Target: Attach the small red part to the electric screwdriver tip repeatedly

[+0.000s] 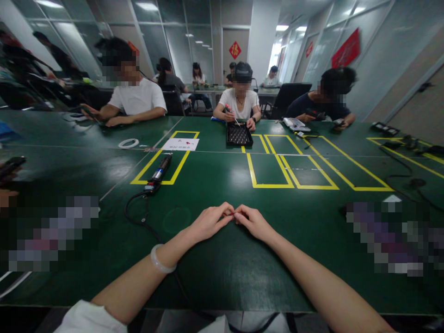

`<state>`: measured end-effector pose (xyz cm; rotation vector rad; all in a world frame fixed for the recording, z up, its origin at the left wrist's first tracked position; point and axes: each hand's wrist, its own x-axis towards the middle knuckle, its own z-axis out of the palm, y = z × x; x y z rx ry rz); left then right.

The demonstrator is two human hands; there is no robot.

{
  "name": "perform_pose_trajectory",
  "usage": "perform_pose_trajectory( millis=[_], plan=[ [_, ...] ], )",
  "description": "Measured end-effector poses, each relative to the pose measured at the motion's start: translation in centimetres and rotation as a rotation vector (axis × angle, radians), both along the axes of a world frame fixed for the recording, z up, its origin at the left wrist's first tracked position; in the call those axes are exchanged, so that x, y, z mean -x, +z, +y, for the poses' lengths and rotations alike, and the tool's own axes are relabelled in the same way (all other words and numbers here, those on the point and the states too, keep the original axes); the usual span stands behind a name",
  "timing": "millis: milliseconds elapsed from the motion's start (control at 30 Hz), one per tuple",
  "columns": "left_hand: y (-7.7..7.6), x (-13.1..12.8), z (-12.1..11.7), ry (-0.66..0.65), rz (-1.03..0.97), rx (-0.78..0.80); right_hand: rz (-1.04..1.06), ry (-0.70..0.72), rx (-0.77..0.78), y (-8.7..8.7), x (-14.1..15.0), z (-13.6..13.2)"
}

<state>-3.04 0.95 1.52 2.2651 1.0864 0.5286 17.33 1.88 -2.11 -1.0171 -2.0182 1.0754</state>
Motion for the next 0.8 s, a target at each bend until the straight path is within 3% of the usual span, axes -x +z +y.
perform_pose_trajectory(
  millis=[400,567,667,800],
  plan=[
    [-0.4,0.3,0.3,0.032,0.021,-0.039,0.125,0.039,0.043,-0.3,0.0,0.0],
    [0.4,1.1,1.2,0.040,0.132,-0.088,0.081,0.025,0.039,-0.4,-0.1,0.1],
    [1.2,4.0,3.1,0.215,0.207,-0.204,0.073,0.008,0.056,-0.1,-0.1,0.0],
    [1.0,11.2,6.1,0.665,0.407,-0.361,0.062,0.019,0.068,0.1,0.0,0.0]
  ],
)
